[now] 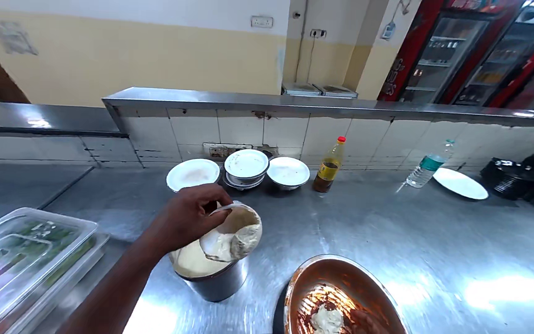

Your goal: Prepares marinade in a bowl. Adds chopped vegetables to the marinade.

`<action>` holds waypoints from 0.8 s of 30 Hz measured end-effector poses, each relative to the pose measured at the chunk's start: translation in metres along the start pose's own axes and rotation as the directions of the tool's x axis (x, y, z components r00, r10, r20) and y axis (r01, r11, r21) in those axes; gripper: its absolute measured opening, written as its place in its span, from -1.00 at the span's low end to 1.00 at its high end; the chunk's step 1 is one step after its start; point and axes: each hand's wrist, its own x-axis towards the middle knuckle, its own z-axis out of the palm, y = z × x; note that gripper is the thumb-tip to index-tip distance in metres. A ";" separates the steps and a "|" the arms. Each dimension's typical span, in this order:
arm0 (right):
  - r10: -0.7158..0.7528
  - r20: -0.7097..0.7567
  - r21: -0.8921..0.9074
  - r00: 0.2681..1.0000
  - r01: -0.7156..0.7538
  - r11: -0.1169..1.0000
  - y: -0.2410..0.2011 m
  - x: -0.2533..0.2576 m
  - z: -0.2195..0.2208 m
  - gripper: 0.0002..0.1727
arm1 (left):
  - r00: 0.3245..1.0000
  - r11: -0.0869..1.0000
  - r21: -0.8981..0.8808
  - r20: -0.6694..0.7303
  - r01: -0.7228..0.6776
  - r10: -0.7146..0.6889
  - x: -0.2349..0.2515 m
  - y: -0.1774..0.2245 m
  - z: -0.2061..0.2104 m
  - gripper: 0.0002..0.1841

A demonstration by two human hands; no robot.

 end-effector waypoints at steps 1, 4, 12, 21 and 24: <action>0.010 -0.006 0.004 1.000 -0.010 1.000 -0.001 -0.001 0.000 -0.55 | 0.994 0.997 0.027 -0.083 -0.067 0.069 0.003 0.017 0.005 -0.93; 0.029 -0.032 0.005 0.999 -0.029 1.000 -0.006 -0.005 0.000 -0.58 | 0.953 0.984 0.019 -0.247 -0.179 0.178 -0.004 0.066 0.052 -0.89; 0.045 -0.053 0.016 0.998 -0.044 0.999 -0.006 -0.006 0.001 -0.61 | 0.892 0.884 -0.122 -0.094 -0.452 0.443 -0.056 0.095 0.235 -0.92; 0.043 -0.043 0.024 0.998 -0.042 0.999 -0.009 -0.006 0.002 -0.63 | 0.836 0.831 -0.097 -0.053 -0.548 0.545 -0.055 0.091 0.257 -0.89; 0.048 -0.046 0.037 0.998 -0.047 0.998 -0.010 -0.005 0.002 -0.62 | 0.851 0.849 -0.080 -0.098 -0.523 0.515 -0.054 0.087 0.263 -0.88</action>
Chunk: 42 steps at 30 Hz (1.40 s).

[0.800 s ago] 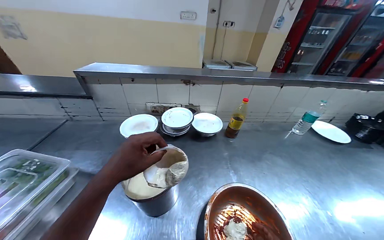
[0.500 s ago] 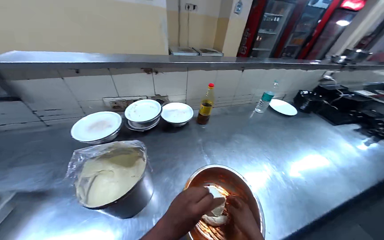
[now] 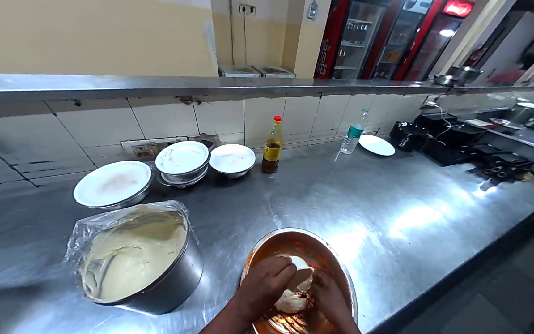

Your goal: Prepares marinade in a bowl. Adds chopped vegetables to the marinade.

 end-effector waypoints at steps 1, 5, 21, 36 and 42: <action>-0.007 0.000 0.009 1.000 0.007 1.000 0.001 0.000 0.001 -0.63 | 1.000 1.000 0.009 -0.017 -0.010 0.011 0.004 0.000 -0.004 -0.88; -0.016 0.004 0.021 1.000 0.016 1.000 0.001 0.002 -0.001 -0.63 | 0.998 0.999 0.038 -0.041 -0.039 0.041 0.008 0.000 -0.006 -0.88; 0.017 -0.001 -0.003 1.000 -0.017 1.000 0.003 0.001 0.003 -0.60 | 0.672 0.631 -0.398 -0.049 0.666 -0.739 0.003 -0.015 -0.035 -0.86; -0.025 0.027 -0.013 0.999 0.026 1.000 0.005 0.005 -0.001 -0.55 | 0.311 0.273 0.173 -0.257 0.946 -0.915 -0.077 -0.065 -0.265 -0.51; 0.010 -0.012 -0.011 1.000 -0.010 1.000 0.001 0.002 0.003 -0.55 | -0.227 -0.107 -0.561 -0.148 0.821 -0.963 -0.105 -0.001 -0.180 -0.20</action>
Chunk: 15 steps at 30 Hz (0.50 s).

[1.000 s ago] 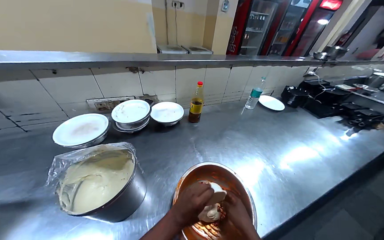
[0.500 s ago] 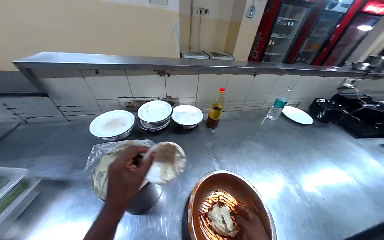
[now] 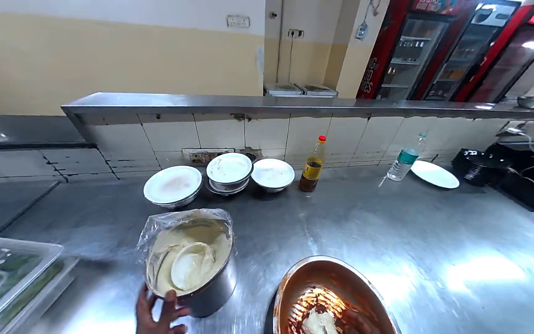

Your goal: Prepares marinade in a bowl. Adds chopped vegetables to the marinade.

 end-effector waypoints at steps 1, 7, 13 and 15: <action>-0.023 0.013 -0.020 1.000 0.023 1.000 0.003 0.001 0.000 -0.55 | 0.997 0.992 -0.112 0.042 0.063 -0.059 -0.004 -0.003 0.010 -0.18; -0.026 0.034 -0.063 0.999 0.028 0.998 0.007 0.001 0.000 -0.54 | 0.996 0.920 -0.384 0.068 0.080 -0.058 0.015 0.016 0.037 -0.20; -0.002 0.070 -0.080 0.998 0.008 0.997 -0.002 -0.003 -0.002 -0.56 | 0.994 0.920 -0.391 0.101 -0.006 0.050 0.080 0.018 0.065 -0.29; -0.045 0.126 -0.124 0.991 0.061 0.990 -0.005 -0.001 -0.003 -0.55 | 0.986 0.953 -0.303 0.159 0.004 0.047 0.065 0.006 0.076 -0.31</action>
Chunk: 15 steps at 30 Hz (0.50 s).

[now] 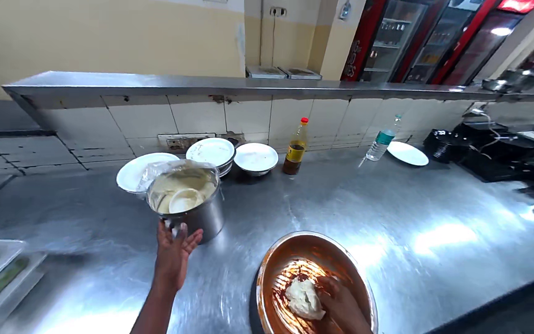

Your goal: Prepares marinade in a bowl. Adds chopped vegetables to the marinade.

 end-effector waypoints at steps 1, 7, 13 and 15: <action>-0.036 0.028 -0.050 0.999 0.037 0.998 -0.003 0.002 -0.002 -0.53 | 0.998 0.994 0.099 0.054 0.035 -0.041 -0.019 -0.011 0.007 -0.36; -0.271 0.497 -0.370 0.824 0.484 0.793 -0.021 -0.009 0.006 -0.65 | 0.770 0.836 0.502 0.436 0.221 -0.466 -0.146 -0.079 0.034 -0.57; -0.079 0.444 -0.557 0.893 0.344 0.756 -0.020 0.039 -0.022 -0.67 | 0.898 0.908 0.369 0.304 0.196 -0.317 -0.158 -0.099 0.052 -0.65; -0.105 0.349 -0.514 0.931 0.284 0.809 -0.038 0.040 0.002 -0.59 | 0.927 0.910 0.391 0.270 0.139 -0.258 -0.154 -0.099 0.059 -0.63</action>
